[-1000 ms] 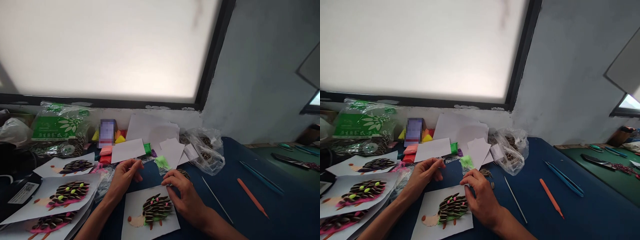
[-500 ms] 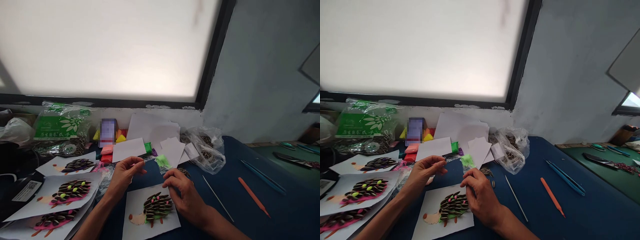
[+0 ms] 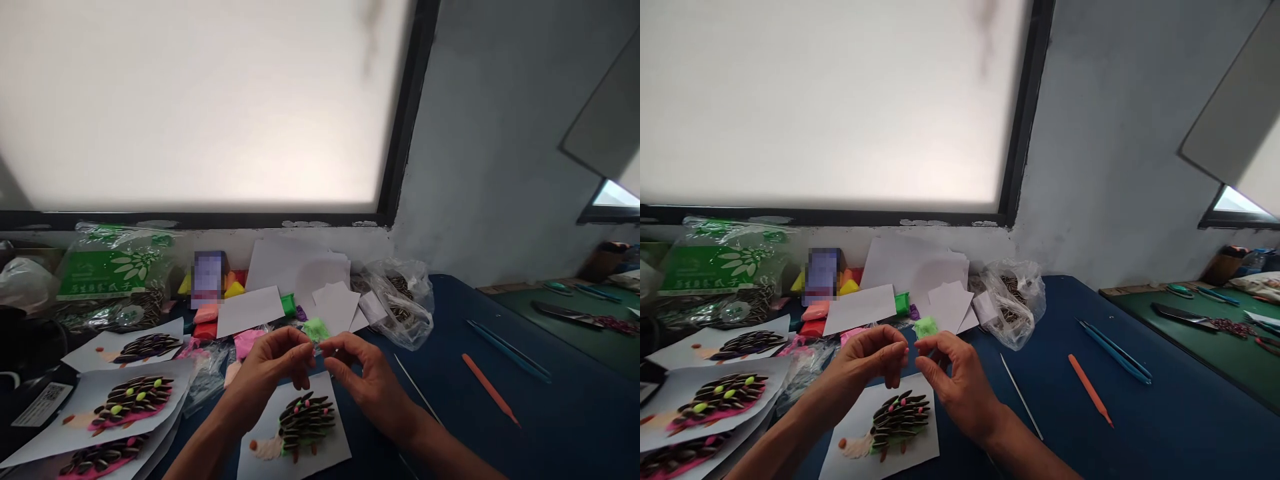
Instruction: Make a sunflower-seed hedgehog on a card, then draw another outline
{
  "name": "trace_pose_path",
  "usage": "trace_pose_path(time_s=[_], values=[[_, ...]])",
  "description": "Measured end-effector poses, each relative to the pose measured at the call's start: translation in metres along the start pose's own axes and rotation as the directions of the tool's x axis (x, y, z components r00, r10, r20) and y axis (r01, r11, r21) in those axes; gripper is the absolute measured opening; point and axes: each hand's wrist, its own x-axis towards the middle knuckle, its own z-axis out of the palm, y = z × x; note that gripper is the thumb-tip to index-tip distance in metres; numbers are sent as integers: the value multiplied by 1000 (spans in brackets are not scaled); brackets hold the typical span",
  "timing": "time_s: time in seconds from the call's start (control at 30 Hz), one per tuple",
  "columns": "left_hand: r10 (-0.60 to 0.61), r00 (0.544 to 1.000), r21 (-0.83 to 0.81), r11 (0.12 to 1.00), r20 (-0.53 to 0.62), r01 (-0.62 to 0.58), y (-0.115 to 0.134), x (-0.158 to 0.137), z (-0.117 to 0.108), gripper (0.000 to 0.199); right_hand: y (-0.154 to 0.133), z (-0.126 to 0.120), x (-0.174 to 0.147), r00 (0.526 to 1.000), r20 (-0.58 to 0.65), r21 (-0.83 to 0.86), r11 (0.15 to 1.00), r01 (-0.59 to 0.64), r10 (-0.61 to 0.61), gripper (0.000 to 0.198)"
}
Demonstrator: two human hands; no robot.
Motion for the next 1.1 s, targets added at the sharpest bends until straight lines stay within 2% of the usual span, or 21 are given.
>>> trace_pose_path(time_s=[0.27, 0.33, 0.4, 0.5, 0.57, 0.63, 0.67, 0.8, 0.93, 1.1], values=[[46, 998, 57, 997, 52, -49, 14, -9, 17, 34, -14, 2, -2, 999, 13, 77, 996, -37, 37, 22], [78, 996, 106, 991, 52, -83, 18, -9, 13, 36, -18, -2, -2, 999, 20, 20, 999, -29, 29, 21], [154, 988, 217, 965, -16, -147, 18, -6, 3, 41, -19, -5, -1, 998, 56, -103, 995, 1, 5, 17], [315, 934, 531, 827, -170, -182, 3, 0, -18, 32, -17, -7, -1, 986, 165, -321, 943, 91, -39, 10], [374, 905, 680, 719, -202, -146, -14, 4, -31, 28, -13, -6, -2, 973, 228, -428, 896, 118, -20, 7], [411, 892, 817, 570, -189, -89, -31, 6, -40, 27, -9, -2, -4, 965, 260, -498, 859, 116, 21, 7], [415, 890, 839, 540, -188, -75, -38, 7, -43, 24, -7, 0, -5, 962, 271, -523, 844, 118, 34, 7], [421, 891, 876, 478, -168, -61, -53, 6, -47, 22, -4, 8, -9, 951, 300, -591, 797, 124, 74, 6], [400, 906, 906, 421, -140, -46, -56, 7, -48, 24, -5, 9, -9, 938, 314, -609, 789, 82, 144, 3], [376, 918, 926, 377, -130, -23, -57, 9, -50, 25, -5, 10, -9, 932, 323, -621, 780, 77, 165, 6]])
